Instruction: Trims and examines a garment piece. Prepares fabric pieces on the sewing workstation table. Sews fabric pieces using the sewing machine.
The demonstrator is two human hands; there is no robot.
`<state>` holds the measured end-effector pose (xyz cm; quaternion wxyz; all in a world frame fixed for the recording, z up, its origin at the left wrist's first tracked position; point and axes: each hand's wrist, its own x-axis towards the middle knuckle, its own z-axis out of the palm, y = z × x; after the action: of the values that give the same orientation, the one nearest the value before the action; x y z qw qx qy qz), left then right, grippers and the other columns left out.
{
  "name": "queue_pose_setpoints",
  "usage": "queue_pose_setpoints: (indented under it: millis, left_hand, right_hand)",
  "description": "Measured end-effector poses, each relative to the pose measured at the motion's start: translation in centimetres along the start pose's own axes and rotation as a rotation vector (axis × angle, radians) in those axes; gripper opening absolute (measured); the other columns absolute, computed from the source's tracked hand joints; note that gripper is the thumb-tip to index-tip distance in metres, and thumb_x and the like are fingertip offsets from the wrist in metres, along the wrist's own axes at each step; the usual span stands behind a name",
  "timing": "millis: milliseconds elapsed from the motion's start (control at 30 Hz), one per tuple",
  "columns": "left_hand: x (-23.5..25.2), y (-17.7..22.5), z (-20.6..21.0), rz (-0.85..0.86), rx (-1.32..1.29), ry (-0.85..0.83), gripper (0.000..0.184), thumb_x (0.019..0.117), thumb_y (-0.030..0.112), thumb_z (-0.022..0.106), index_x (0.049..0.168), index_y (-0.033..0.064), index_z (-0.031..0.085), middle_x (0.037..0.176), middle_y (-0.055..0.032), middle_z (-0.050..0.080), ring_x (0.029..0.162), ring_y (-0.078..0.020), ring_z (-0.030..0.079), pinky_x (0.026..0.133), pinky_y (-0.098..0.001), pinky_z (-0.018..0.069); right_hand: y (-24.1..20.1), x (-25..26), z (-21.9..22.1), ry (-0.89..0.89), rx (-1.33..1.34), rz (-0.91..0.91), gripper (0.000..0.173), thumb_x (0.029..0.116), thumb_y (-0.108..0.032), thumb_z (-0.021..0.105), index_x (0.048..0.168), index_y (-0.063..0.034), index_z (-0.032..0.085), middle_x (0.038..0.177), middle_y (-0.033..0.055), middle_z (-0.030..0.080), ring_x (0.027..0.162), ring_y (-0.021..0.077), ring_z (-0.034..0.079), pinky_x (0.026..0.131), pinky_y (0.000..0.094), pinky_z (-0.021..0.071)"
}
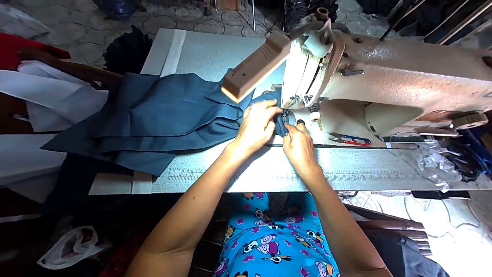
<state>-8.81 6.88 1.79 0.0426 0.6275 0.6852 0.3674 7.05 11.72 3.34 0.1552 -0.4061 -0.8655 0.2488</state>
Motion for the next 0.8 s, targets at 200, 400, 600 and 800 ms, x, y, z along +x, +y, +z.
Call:
queue_pose_setpoints:
  millis: [200, 400, 600, 800]
  left_hand:
    - [-0.9, -1.4, -1.0, -0.292, 0.144, -0.015, 0.024, 0.1023, 0.018, 0.059, 0.111, -0.0003, 0.071, 0.128, -0.0205, 0.067, 0.132, -0.0424, 0.054, 0.096, -0.0659, 0.0420]
    - [-6.7, 1.1, -2.5, 0.057, 0.019, 0.166, 0.019, 0.0988, 0.011, 0.060, 0.103, -0.0004, 0.074, 0.115, -0.0151, 0.074, 0.123, -0.0344, 0.063, 0.105, -0.0560, 0.0430]
    - [-7.1, 3.2, -3.0, 0.146, 0.018, 0.053, 0.021, 0.0954, 0.006, 0.058, 0.108, 0.0001, 0.074, 0.112, -0.0141, 0.074, 0.105, -0.0280, 0.071, 0.091, -0.0499, 0.0530]
    - [0.5, 1.9, -1.4, 0.061, 0.317, -0.317, 0.050, 0.1078, 0.030, 0.032, 0.130, 0.0068, 0.070, 0.143, -0.0115, 0.062, 0.146, -0.0458, 0.040, 0.117, -0.0760, 0.0124]
  right_hand:
    - [1.2, 0.0, 0.4, 0.029, 0.183, -0.139, 0.047, 0.0883, 0.006, 0.057, 0.135, 0.0018, 0.064, 0.136, 0.0216, 0.058, 0.107, 0.0347, 0.065, 0.078, 0.0514, 0.0554]
    - [2.3, -0.5, -1.4, -0.109, 0.508, -0.121, 0.046, 0.0855, 0.003, 0.065, 0.132, 0.0022, 0.063, 0.118, 0.0149, 0.063, 0.069, 0.0141, 0.050, 0.057, 0.0304, 0.0423]
    - [2.2, -2.5, 0.8, -0.021, 0.393, -0.214, 0.024, 0.0942, -0.006, 0.067, 0.115, 0.0039, 0.073, 0.101, 0.0170, 0.072, 0.079, 0.0241, 0.067, 0.070, 0.0412, 0.0552]
    - [1.2, -2.6, 0.9, -0.014, 0.269, -0.106, 0.031, 0.0970, -0.007, 0.063, 0.125, 0.0048, 0.069, 0.111, 0.0213, 0.071, 0.096, 0.0347, 0.070, 0.082, 0.0542, 0.0558]
